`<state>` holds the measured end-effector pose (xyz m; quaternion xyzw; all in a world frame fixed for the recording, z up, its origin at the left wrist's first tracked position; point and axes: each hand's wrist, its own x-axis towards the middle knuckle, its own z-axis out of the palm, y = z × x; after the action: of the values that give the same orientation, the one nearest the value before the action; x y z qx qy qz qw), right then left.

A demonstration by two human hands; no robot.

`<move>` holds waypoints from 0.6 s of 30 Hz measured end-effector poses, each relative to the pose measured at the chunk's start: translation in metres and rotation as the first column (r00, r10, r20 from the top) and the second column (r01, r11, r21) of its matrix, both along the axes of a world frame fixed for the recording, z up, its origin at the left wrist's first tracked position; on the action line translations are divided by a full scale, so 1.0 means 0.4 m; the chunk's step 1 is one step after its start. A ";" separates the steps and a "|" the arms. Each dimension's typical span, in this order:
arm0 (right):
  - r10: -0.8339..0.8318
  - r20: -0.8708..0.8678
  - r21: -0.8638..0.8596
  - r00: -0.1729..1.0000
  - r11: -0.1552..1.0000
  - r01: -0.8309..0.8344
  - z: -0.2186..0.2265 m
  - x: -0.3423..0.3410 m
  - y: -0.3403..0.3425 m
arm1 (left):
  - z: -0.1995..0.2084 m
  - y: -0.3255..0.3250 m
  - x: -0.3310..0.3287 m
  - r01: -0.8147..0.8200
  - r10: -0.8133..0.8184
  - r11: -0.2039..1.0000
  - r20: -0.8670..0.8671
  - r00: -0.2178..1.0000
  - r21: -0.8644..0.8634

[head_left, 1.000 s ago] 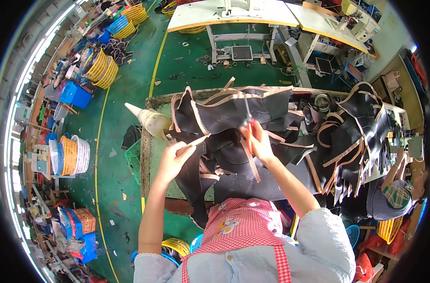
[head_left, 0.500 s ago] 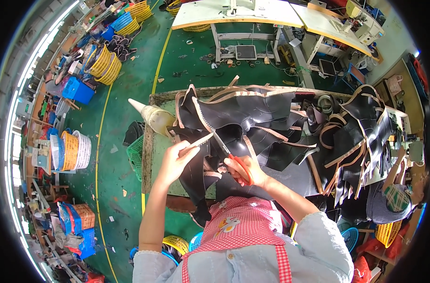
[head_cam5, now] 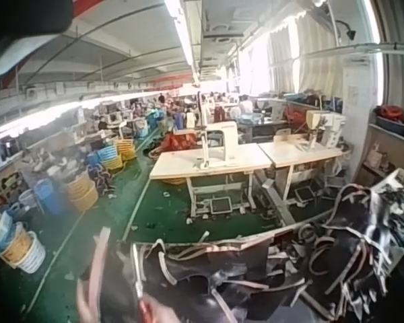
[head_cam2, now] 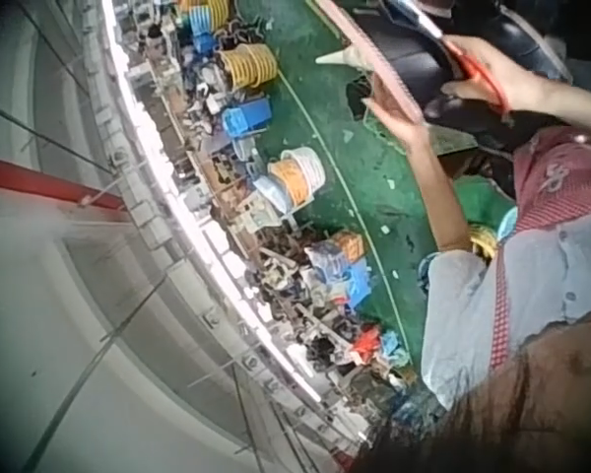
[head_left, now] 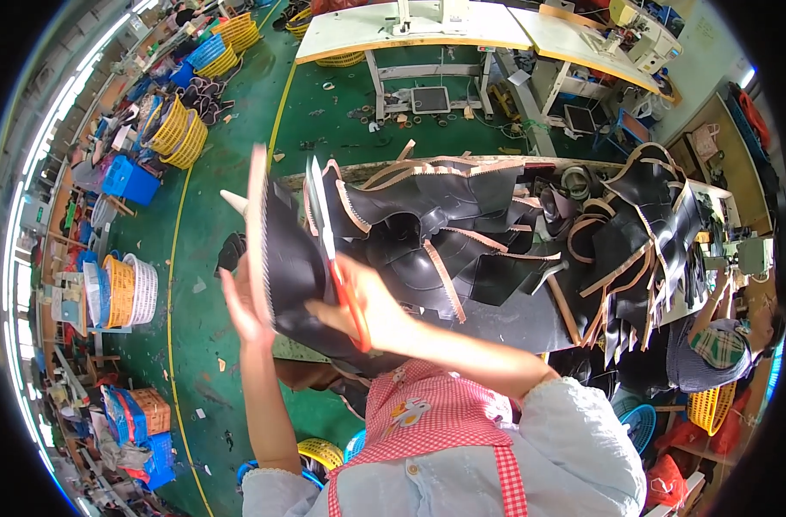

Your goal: Trimming excess material from black leather shoe components using scissors.

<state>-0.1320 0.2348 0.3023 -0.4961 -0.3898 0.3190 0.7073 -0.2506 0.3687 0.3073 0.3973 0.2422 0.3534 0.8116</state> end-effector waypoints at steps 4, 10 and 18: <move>-0.158 0.018 0.163 0.987 0.975 0.153 0.261 0.132 0.014 | -0.223 -0.084 -0.148 0.646 -0.409 0.761 -0.731 0.546 0.056; -0.613 0.339 0.379 0.713 0.783 0.493 0.240 0.426 -0.065 | -0.234 -0.114 -0.157 0.835 -0.859 0.507 -0.204 0.469 -0.214; -0.651 0.305 -0.364 0.695 0.595 0.717 -0.161 0.697 -0.298 | -0.117 -0.063 -0.030 0.781 -0.281 0.562 -0.825 0.490 0.272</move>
<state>0.1468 0.1157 0.2378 -0.7796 -0.1310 0.0688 0.6086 -0.2624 0.3434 0.2604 0.7987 0.2534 -0.0594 0.5425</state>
